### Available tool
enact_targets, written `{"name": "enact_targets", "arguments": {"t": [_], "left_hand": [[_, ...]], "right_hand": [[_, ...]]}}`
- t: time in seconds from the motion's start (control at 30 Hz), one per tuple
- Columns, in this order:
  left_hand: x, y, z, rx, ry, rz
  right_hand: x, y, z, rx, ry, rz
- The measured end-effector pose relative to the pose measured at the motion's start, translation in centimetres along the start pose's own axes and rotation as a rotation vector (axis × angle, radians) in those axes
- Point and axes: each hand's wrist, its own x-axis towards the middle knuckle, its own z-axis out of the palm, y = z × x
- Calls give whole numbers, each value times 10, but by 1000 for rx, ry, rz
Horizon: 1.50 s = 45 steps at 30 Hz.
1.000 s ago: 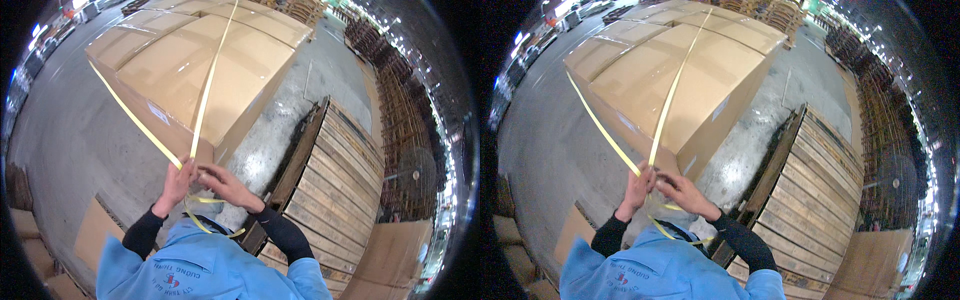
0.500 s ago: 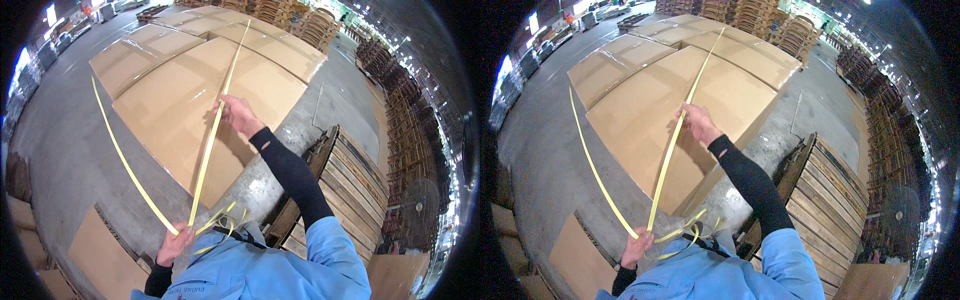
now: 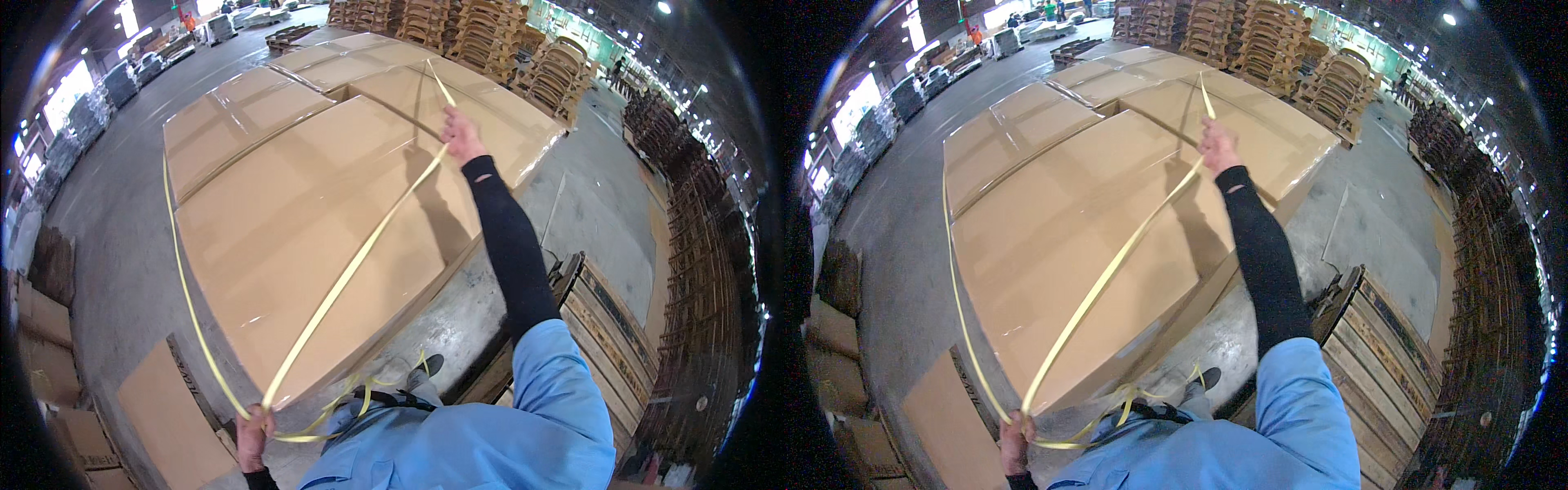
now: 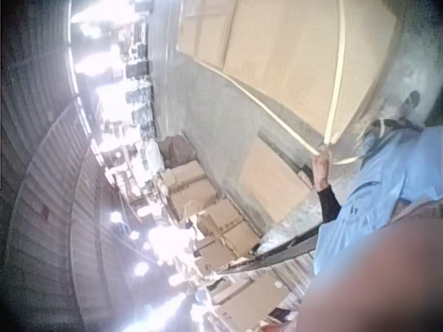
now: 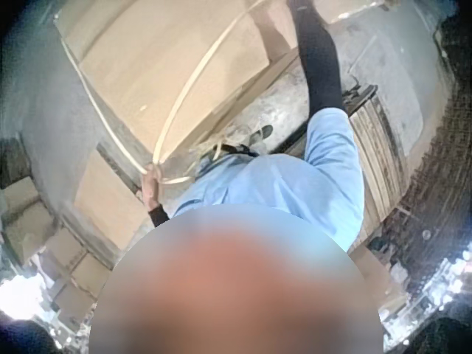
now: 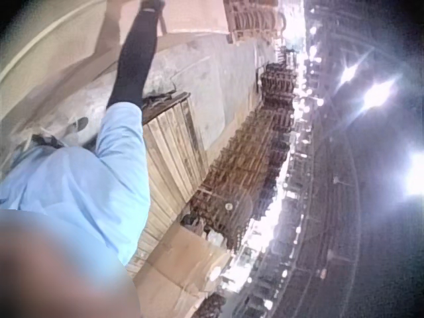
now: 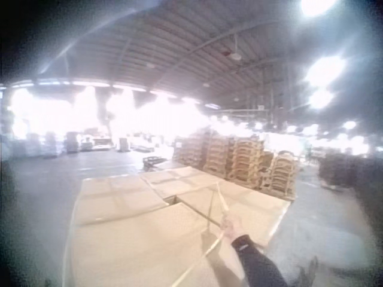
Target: The person secures a large cardboard box on a wooden pallet using a yellow plastic strap. They wrap the strap around the box, tie a knot, and then place small cardboard pieces over the strap to protect it.
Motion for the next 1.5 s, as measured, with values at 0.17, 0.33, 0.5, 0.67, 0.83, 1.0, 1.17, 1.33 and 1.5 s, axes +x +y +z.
{"name": "enact_targets", "arguments": {"t": [0.17, 0.33, 0.5, 0.67, 0.83, 1.0, 1.17, 1.33, 1.5], "left_hand": [[27, -27, -3, 122, 471, -57], [54, -68, -33, 363, 583, 240], [63, -35, -55, 475, 417, 151], [78, 30, -44, 665, 494, -277], [88, 38, -31, 725, 486, -136], [79, 31, -26, 721, 612, -269], [64, 36, -5, 742, 659, -352], [64, 47, 16, 765, 694, -418], [84, 53, 32, 804, 723, -460]], "right_hand": [[13, -146, -117, -740, 141, -334], [33, -218, -217, -1218, 118, -634], [59, -245, -234, -1625, 122, -848], [105, -338, -274, -1970, 403, -726], [152, -457, -382, -2030, 645, -794], [189, -517, -491, -2040, 787, -606], [237, -490, -578, -1772, 1136, -517], [240, -504, -658, -1761, 1072, -478], [217, -438, -699, -1907, 1161, -407]]}}
